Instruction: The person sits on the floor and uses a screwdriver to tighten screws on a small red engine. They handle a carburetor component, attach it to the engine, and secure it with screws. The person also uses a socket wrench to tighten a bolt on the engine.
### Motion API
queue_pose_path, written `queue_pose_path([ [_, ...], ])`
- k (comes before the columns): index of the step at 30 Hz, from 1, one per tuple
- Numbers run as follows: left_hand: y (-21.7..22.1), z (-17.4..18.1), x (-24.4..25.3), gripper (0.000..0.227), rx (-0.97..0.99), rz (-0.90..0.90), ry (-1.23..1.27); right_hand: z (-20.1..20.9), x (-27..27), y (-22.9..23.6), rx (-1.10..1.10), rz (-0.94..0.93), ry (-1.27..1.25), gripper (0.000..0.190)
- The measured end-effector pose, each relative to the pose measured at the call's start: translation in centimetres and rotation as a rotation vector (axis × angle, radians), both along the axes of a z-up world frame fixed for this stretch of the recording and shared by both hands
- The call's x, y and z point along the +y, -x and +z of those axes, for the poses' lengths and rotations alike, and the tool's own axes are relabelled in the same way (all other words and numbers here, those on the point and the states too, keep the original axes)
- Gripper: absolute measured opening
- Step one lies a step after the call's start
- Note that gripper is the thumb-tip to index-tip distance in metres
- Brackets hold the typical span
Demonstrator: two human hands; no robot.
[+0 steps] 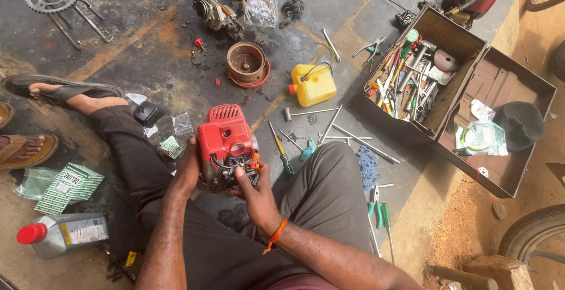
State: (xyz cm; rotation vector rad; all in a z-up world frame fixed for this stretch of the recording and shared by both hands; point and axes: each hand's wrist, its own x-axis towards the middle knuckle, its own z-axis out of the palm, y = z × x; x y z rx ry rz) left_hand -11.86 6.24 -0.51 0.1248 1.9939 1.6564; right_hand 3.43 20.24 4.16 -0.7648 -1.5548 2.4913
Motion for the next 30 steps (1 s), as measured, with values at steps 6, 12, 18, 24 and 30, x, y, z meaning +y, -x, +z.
queue_pose_path([
  [6,-0.3,-0.4,0.0,0.101,0.11,0.015,0.113,1.6,1.8,-1.7,-0.07,0.194,-0.33,0.063],
  [12,-4.7,-0.8,-4.4,0.079,0.336,0.241,0.201,3.7,10.4,-6.6,-0.087,0.191,-1.047,0.071],
  [18,-11.2,-4.2,-13.3,0.1,0.154,0.382,0.878,4.2,16.6,-10.6,-0.324,0.263,-1.192,0.106],
  [24,-11.8,-14.6,-17.2,0.111,-0.271,0.55,0.646,-0.2,21.1,-12.2,-0.155,0.386,-0.678,0.101],
  [30,-8.8,-14.9,-13.7,0.11,-0.213,0.556,0.761,-9.8,30.0,-10.7,-0.799,0.15,-1.29,0.088],
])
